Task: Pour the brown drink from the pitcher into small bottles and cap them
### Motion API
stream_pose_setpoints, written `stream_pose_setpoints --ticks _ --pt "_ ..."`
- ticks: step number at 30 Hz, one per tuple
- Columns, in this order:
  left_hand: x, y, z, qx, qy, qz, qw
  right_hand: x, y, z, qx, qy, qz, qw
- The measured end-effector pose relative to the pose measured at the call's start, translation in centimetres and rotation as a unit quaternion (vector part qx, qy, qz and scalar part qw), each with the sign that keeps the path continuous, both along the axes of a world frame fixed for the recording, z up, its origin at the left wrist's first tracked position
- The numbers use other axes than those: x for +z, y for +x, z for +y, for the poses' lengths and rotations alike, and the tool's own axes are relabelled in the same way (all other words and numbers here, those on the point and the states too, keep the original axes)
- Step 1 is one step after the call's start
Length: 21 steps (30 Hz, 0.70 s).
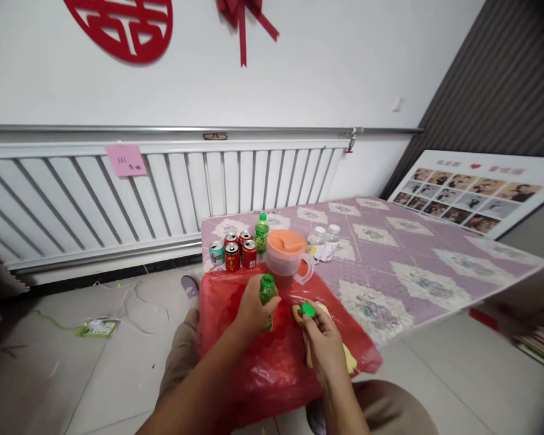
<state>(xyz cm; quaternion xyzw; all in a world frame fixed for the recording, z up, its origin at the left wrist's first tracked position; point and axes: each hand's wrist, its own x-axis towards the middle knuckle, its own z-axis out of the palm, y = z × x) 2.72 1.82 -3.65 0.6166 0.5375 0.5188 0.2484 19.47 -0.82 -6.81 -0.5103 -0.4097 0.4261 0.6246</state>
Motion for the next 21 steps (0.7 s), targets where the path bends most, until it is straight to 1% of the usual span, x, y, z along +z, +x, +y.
stream_pose_setpoints --ticks 2,6,10,13,15,18,21 --pt "0.2 -0.5 0.2 -0.009 -0.007 0.002 1.000 -0.4 0.6 -0.5 -0.004 -0.024 0.017 1.000" --pt "0.9 -1.5 0.4 -0.036 -0.015 0.004 0.999 -0.2 0.9 -1.3 -0.002 -0.052 0.025 0.998" --pt "1.6 -2.3 0.6 -0.066 -0.026 0.020 0.997 -0.1 0.7 -1.9 0.013 -0.059 -0.002 0.998" --pt "1.8 -2.7 1.0 -0.091 -0.041 0.029 0.995 0.0 0.4 -2.2 0.032 -0.056 -0.021 0.998" --pt "1.9 -2.9 1.2 -0.093 -0.050 0.035 0.994 0.2 0.0 -2.4 0.040 -0.045 -0.027 0.998" --pt "1.9 -3.1 1.3 -0.089 -0.042 0.047 0.994 0.4 -0.5 -2.7 0.045 -0.032 -0.039 0.998" --pt "2.0 -3.4 1.2 -0.089 -0.036 0.039 0.995 0.4 -0.8 -2.8 0.064 -0.042 -0.055 0.996"
